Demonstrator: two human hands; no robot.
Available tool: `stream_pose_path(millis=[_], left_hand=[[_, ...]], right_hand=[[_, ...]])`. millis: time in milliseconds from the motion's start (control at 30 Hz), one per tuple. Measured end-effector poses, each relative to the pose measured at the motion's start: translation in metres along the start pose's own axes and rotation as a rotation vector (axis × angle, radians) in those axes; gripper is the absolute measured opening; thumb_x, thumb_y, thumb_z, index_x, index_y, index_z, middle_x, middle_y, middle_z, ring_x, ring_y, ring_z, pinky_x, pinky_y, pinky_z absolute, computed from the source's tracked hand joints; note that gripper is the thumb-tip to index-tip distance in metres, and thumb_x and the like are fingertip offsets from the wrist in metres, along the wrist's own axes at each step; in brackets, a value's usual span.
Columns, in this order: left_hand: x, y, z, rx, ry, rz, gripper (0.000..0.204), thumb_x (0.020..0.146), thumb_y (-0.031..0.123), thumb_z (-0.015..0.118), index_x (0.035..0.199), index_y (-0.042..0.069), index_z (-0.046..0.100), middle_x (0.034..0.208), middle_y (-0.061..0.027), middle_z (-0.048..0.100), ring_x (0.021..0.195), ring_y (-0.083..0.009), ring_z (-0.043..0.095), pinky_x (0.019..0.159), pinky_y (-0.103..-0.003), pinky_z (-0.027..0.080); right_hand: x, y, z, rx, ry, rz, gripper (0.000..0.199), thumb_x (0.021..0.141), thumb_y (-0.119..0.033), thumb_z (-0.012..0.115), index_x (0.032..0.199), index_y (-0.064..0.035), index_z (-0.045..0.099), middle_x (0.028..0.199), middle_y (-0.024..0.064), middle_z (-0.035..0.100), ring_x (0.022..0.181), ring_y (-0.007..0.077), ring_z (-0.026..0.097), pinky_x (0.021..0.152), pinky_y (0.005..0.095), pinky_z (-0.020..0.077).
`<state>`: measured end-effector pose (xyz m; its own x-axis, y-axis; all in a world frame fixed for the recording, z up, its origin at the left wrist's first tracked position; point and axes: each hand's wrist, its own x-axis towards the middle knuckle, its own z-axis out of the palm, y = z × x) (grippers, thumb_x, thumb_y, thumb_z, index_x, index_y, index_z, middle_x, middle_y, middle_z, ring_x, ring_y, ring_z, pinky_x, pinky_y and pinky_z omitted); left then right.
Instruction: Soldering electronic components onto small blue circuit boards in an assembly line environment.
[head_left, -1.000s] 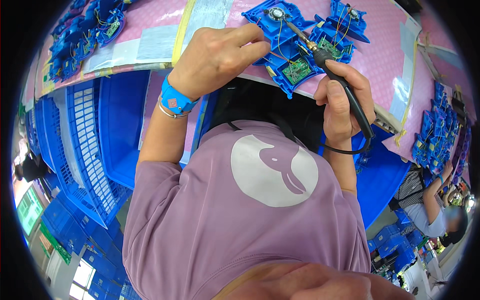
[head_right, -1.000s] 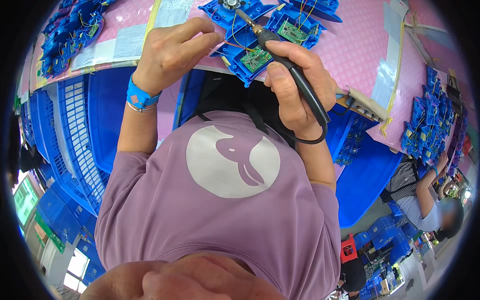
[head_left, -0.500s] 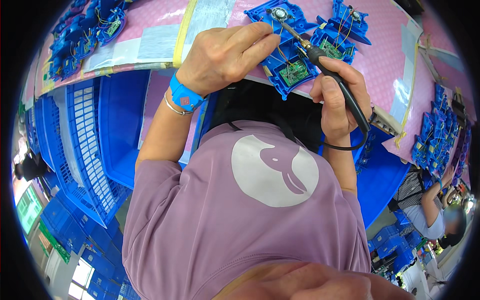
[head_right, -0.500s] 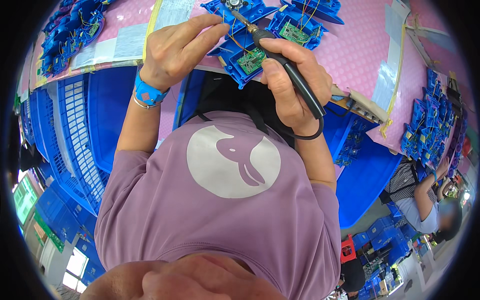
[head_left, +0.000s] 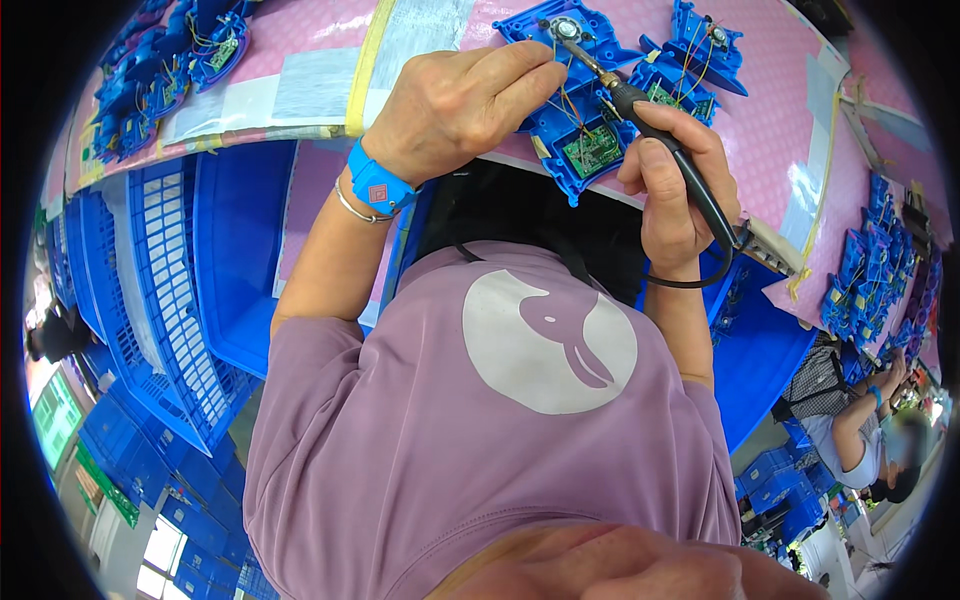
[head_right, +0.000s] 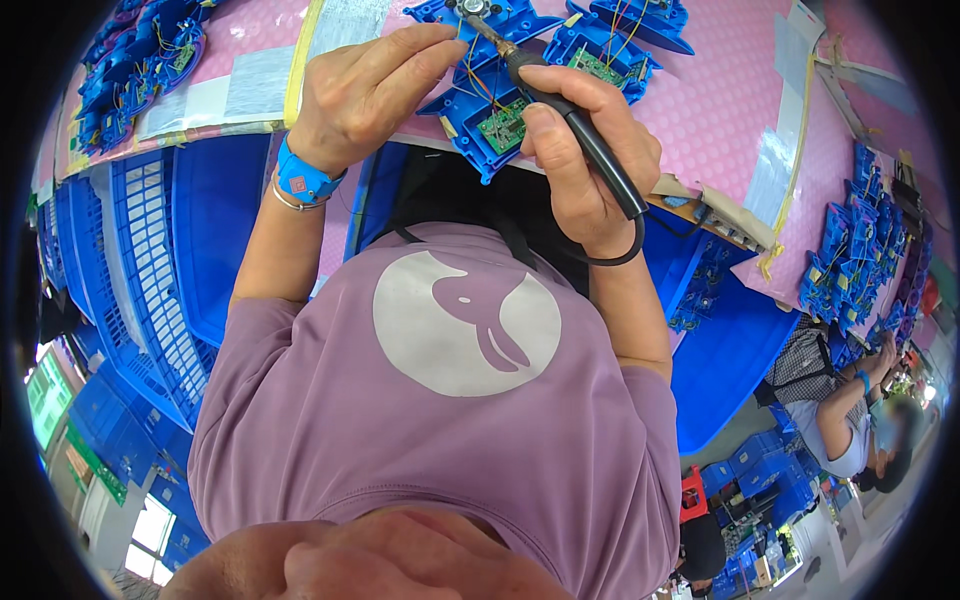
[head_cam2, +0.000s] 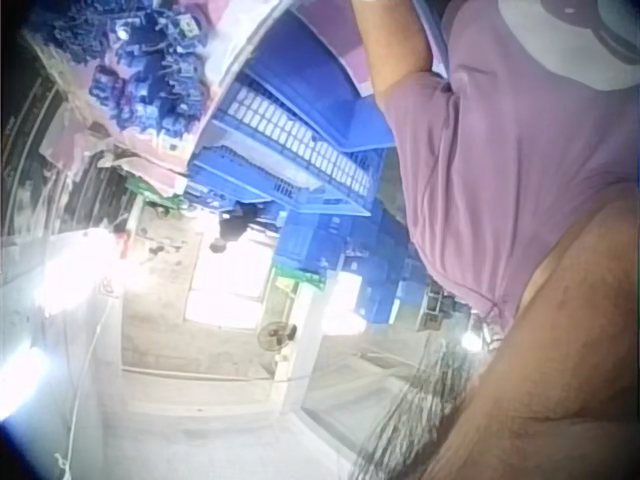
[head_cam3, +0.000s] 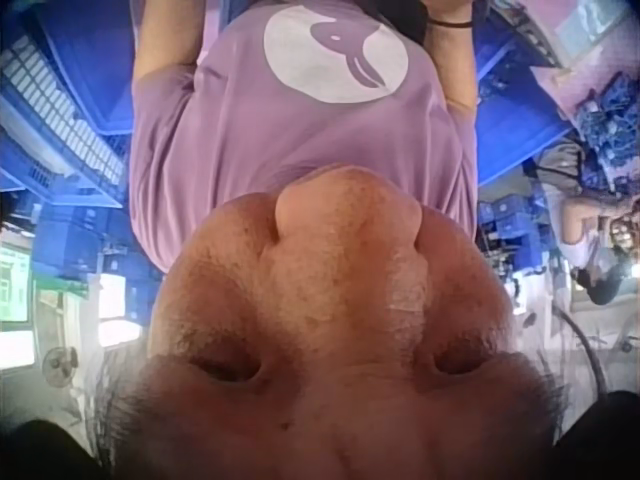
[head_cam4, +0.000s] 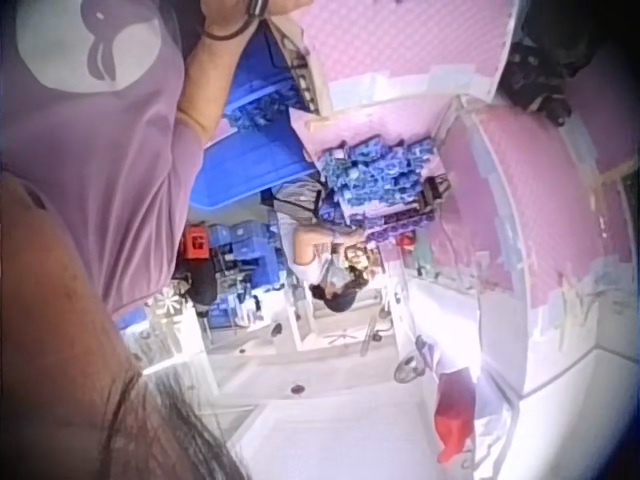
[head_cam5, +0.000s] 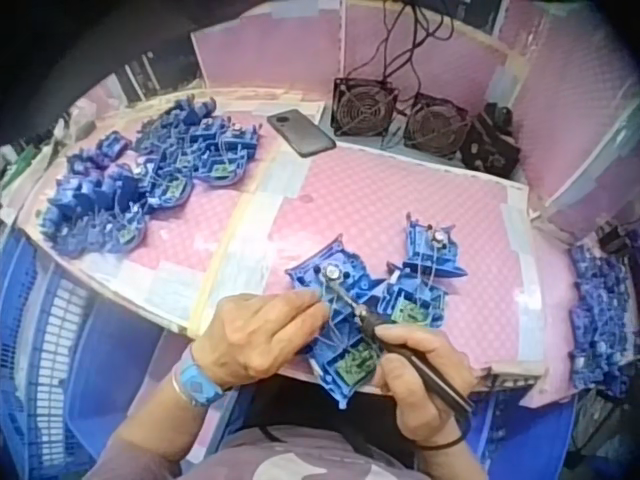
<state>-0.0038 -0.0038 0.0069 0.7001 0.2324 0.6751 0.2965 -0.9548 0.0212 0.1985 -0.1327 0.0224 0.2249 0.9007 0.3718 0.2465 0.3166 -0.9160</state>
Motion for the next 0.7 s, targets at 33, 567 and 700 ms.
stream_pose_path(millis=[33,567,700], left_hand=[[0.0006,0.0001,0.0,-0.005,0.0,0.001,0.031,0.079,0.009,0.078,0.11,0.006,0.074,0.107,-0.0084,0.074,0.083,-0.0209,0.075,0.063,-0.029,0.059],[-0.0001,-0.0005,0.0016,-0.01,-0.031,-0.013,0.033,0.079,0.011,0.079,0.11,0.006,0.073,0.107,-0.0087,0.074,0.085,-0.0214,0.075,0.065,-0.029,0.06],[0.0001,0.0002,0.0012,-0.016,-0.016,-0.015,0.033,0.079,0.01,0.08,0.11,0.006,0.073,0.107,-0.0086,0.074,0.085,-0.0213,0.075,0.066,-0.029,0.06]], right_hand=[[-0.0001,0.0003,-0.0004,0.001,-0.003,0.0,0.029,0.096,-0.01,0.063,0.119,0.0074,0.065,0.073,0.0083,0.063,0.06,0.0097,0.055,0.054,0.023,0.0414],[-0.008,-0.0004,-0.0059,-0.008,0.017,-0.071,0.032,0.095,-0.009,0.061,0.121,0.0116,0.061,0.075,0.0133,0.063,0.06,0.014,0.057,0.055,0.0253,0.043],[-0.009,0.0007,-0.0059,-0.007,0.024,-0.06,0.033,0.096,-0.01,0.061,0.121,0.0113,0.061,0.075,0.0132,0.063,0.06,0.0138,0.056,0.055,0.0255,0.0429]])
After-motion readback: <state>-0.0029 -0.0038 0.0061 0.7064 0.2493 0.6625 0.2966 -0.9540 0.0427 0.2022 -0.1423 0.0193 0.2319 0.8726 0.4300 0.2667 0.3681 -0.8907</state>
